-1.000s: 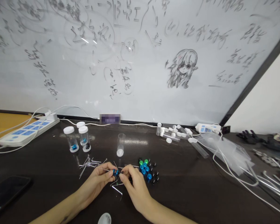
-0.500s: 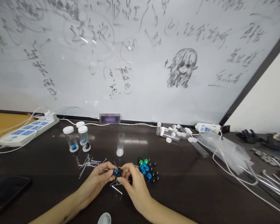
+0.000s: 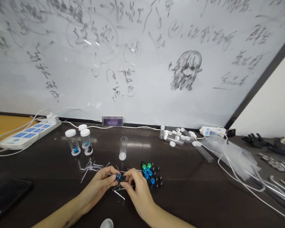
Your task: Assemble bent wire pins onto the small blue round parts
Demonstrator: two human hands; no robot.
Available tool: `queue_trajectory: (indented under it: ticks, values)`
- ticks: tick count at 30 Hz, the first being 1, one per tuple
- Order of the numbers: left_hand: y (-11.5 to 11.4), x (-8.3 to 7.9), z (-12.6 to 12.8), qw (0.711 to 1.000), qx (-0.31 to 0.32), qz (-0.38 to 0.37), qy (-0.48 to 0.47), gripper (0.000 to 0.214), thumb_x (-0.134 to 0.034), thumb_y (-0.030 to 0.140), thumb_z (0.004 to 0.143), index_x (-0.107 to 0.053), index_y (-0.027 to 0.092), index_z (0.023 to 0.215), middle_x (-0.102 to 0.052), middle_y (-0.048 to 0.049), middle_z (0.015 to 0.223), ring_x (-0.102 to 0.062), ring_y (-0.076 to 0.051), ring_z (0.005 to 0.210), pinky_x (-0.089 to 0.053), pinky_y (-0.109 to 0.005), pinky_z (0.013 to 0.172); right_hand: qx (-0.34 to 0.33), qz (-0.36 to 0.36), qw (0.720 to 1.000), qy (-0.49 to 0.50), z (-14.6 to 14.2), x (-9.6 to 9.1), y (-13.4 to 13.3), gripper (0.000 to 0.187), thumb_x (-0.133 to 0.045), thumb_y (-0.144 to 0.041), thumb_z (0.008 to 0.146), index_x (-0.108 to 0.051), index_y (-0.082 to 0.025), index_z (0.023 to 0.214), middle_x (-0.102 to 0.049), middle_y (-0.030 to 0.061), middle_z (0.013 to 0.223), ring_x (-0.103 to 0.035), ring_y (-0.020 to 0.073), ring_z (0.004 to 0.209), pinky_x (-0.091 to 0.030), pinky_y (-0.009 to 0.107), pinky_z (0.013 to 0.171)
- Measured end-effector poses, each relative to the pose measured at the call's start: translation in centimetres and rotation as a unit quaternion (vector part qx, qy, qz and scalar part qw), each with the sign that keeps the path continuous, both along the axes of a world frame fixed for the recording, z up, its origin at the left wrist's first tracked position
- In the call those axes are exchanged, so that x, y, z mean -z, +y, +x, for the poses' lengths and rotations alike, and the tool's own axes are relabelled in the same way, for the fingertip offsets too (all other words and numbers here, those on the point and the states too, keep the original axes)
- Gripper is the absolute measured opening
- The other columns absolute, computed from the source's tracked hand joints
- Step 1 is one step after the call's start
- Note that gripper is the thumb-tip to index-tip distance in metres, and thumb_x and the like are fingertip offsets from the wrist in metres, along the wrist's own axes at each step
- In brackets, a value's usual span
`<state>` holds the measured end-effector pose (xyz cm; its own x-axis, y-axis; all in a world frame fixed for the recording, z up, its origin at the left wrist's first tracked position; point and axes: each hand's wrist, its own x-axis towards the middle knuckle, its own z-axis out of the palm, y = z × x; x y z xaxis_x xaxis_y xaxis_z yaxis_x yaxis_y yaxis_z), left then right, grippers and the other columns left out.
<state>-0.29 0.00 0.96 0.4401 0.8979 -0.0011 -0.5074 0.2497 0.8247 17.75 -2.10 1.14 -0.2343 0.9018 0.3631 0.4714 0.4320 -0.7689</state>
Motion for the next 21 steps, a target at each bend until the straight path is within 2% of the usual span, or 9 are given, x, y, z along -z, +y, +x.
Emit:
queue_trajectory:
  ticks: [6,14,16,21]
  values:
    - [-0.07,-0.16,0.06,1.0,-0.004,0.001,0.006,0.009,-0.071,0.023,0.074,-0.068,0.015,0.077,-0.064,-0.0035,0.079,-0.057,-0.011,0.07,-0.043,-0.023,0.072,0.005,0.006,1.0,0.0,-0.02,0.16,0.04,0.007,-0.06,-0.021,0.085,-0.057,-0.021,0.092,-0.055,-0.0013,0.076,-0.055,0.0175,0.074,-0.042,0.028,0.071]
    - [-0.13,-0.17,0.03,1.0,-0.004,0.002,0.002,0.007,-0.07,0.021,0.075,-0.067,0.015,0.078,-0.064,-0.003,0.081,-0.057,-0.011,0.072,-0.044,-0.022,0.073,-0.002,-0.029,0.999,0.014,-0.11,-0.39,-0.25,0.011,-0.054,-0.031,0.09,-0.054,-0.022,0.097,-0.057,0.0003,0.084,-0.055,0.0174,0.077,-0.042,0.028,0.073]
    - [-0.12,-0.09,0.02,1.0,-0.007,0.002,0.006,0.008,-0.071,0.021,0.074,-0.067,0.015,0.078,-0.064,-0.0033,0.082,-0.058,-0.012,0.075,-0.044,-0.023,0.075,0.0,-0.033,0.999,0.01,-0.07,-0.53,-0.28,0.014,-0.047,-0.033,0.094,-0.054,-0.021,0.093,-0.058,0.0005,0.084,-0.054,0.0175,0.08,-0.041,0.028,0.073]
    - [-0.09,0.03,0.07,1.0,0.0,-0.004,0.011,0.011,-0.072,0.022,0.073,-0.067,0.016,0.08,-0.066,-0.0042,0.081,-0.06,-0.014,0.075,-0.045,-0.025,0.076,-0.015,-0.028,0.999,-0.021,0.03,-0.28,-0.08,0.036,-0.034,-0.035,0.099,-0.054,-0.019,0.073,-0.059,0.0003,0.073,-0.053,0.0175,0.075,-0.039,0.028,0.07]
